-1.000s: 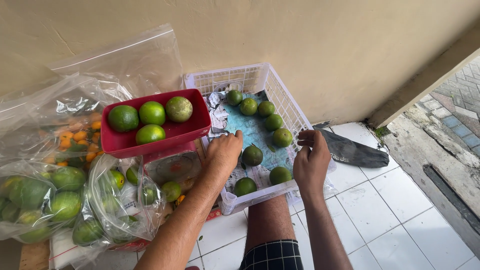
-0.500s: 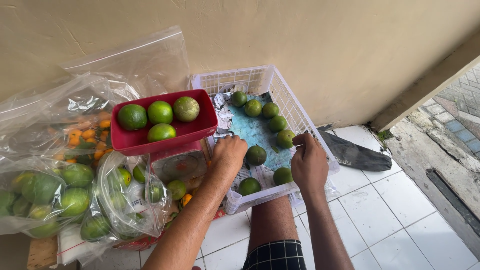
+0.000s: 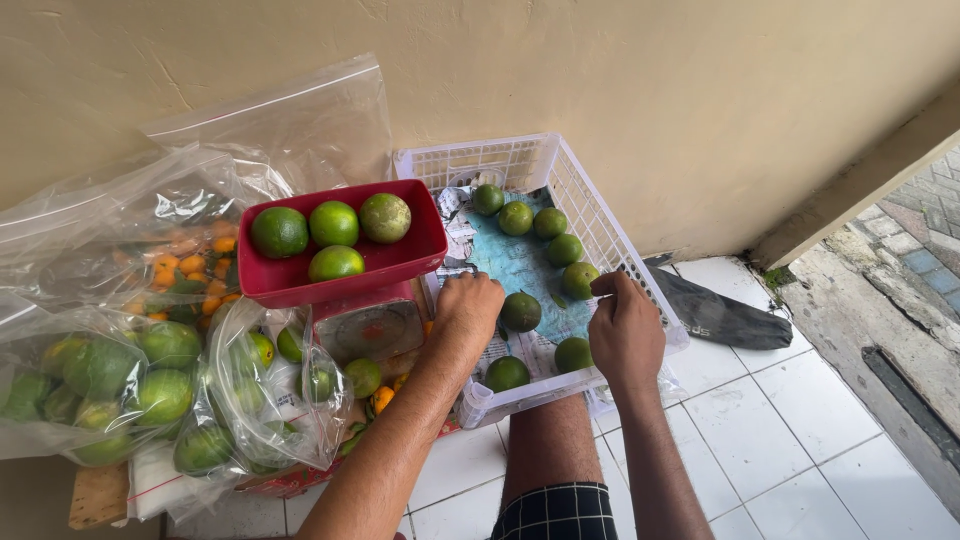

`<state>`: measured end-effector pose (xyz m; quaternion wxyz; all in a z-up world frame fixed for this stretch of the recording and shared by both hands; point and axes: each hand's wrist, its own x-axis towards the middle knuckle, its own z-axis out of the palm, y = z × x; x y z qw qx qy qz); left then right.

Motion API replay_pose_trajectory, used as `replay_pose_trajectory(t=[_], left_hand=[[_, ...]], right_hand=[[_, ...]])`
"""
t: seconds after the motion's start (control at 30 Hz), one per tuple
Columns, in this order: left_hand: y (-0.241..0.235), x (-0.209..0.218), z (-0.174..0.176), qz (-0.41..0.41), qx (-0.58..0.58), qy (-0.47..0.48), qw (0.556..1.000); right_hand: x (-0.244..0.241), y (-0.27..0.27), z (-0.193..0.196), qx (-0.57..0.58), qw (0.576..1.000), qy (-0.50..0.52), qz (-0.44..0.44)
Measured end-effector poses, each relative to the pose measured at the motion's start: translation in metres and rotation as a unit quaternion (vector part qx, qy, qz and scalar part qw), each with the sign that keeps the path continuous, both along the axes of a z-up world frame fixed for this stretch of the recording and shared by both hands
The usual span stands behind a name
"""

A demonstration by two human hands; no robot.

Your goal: The person sits on the floor and uses a red mechanical scale to weigh green citrus fruits. They pick fruits from a white crate and plastic bags, place them into the scale's tray, and occasionally transfer them into a clear plastic bag.

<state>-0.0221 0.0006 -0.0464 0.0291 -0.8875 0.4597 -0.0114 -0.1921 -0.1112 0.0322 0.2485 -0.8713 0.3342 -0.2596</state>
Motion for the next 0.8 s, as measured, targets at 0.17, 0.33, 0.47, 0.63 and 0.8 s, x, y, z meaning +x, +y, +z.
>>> replay_pose_trajectory(t=[0.17,0.33,0.47,0.63,0.8], left_hand=[[-0.004,0.004,-0.015,0.002,-0.022,-0.02,1.0],[-0.002,0.002,-0.011,-0.004,-0.029,-0.029,0.999],[0.006,-0.008,0.013,-0.005,-0.058,-0.033,0.998],[0.007,-0.006,0.018,-0.01,-0.069,-0.019,0.997],[0.008,-0.007,0.025,-0.025,-0.098,0.012,0.995]], right_hand=[[-0.001,0.001,0.002,0.001,1.0,0.002,0.0],[0.0,0.001,0.003,-0.001,1.0,0.006,0.004],[0.001,0.002,0.004,0.001,1.0,0.003,0.015],[0.0,0.004,0.009,0.008,1.0,0.003,0.021],[-0.001,0.003,0.01,0.018,1.0,0.006,0.024]])
